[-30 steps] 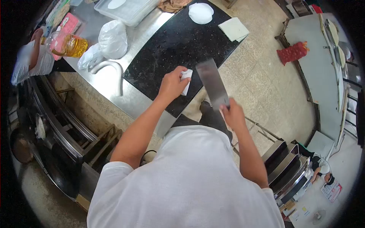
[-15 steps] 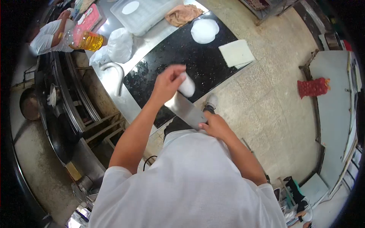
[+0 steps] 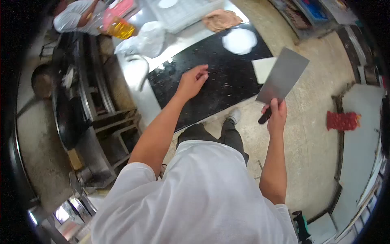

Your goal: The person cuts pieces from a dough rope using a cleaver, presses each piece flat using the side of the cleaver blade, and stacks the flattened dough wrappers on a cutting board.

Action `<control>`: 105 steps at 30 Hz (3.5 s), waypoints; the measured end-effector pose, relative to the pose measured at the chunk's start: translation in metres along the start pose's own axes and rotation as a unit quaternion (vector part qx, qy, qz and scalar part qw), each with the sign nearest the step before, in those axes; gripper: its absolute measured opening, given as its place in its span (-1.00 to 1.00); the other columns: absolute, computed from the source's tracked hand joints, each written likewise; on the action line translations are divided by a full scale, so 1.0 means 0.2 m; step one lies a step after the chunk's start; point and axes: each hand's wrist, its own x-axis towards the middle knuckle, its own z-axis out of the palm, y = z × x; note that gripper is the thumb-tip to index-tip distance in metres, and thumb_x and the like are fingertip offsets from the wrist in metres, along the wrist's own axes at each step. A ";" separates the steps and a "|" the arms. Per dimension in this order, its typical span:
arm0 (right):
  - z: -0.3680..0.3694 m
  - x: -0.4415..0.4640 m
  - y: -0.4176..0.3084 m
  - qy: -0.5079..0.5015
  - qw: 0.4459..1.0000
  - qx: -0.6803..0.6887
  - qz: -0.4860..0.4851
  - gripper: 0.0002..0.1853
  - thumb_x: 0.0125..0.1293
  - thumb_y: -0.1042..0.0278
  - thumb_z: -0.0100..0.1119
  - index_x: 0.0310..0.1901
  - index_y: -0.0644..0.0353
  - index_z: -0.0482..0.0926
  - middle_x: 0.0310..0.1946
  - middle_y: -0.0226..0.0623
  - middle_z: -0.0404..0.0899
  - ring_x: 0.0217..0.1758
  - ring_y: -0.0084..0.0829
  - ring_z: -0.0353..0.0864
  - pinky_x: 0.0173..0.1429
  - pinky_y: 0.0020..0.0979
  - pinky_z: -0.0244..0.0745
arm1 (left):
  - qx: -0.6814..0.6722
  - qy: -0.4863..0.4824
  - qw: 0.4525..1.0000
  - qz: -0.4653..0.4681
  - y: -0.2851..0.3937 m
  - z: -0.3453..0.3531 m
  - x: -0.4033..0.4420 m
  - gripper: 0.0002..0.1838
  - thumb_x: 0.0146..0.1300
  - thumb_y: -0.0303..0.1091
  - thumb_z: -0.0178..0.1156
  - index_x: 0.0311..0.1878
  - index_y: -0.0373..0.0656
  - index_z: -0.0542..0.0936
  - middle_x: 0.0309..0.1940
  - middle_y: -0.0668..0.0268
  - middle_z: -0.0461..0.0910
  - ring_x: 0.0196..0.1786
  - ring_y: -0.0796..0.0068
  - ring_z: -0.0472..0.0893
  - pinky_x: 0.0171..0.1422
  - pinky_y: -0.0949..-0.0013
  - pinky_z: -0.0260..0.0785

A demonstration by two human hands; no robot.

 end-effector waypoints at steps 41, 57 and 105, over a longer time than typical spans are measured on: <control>0.31 -1.16 -0.03 -0.057 0.932 -0.351 0.075 -0.71 0.43 0.20 0.27 -0.15 0.33 0.55 -0.50 -0.13 0.67 -0.41 -0.21 0.71 -0.27 -0.28 0.56 | 0.428 -0.104 0.826 0.352 -0.22 -0.23 -0.56 -0.52 0.47 0.10 0.09 0.27 0.07 0.63 0.40 0.12 0.46 0.56 -0.01 0.25 0.59 -0.30 0.01; 0.30 -0.23 0.14 0.035 0.973 -0.107 0.199 -0.74 0.54 0.10 0.11 -0.09 0.14 0.45 -0.59 -0.43 0.39 -0.68 -0.55 0.37 -0.58 -0.40 0.32 | 0.327 -0.192 0.893 0.242 -0.05 0.07 -0.22 -0.18 0.42 0.39 -0.04 0.62 0.20 0.22 0.68 0.11 -0.03 0.70 -0.05 -0.08 0.70 -0.26 -0.35; 0.60 -0.64 0.31 -0.194 0.866 -0.435 0.153 -0.29 0.11 0.05 0.56 0.10 0.36 0.40 -0.19 0.19 0.70 -0.06 0.16 0.73 -0.02 0.01 0.61 | 0.328 -0.319 0.742 0.491 -0.07 0.11 -0.07 -0.21 0.36 0.39 -0.01 0.47 0.07 0.46 0.56 0.16 0.28 0.66 0.04 0.10 0.69 -0.27 -0.28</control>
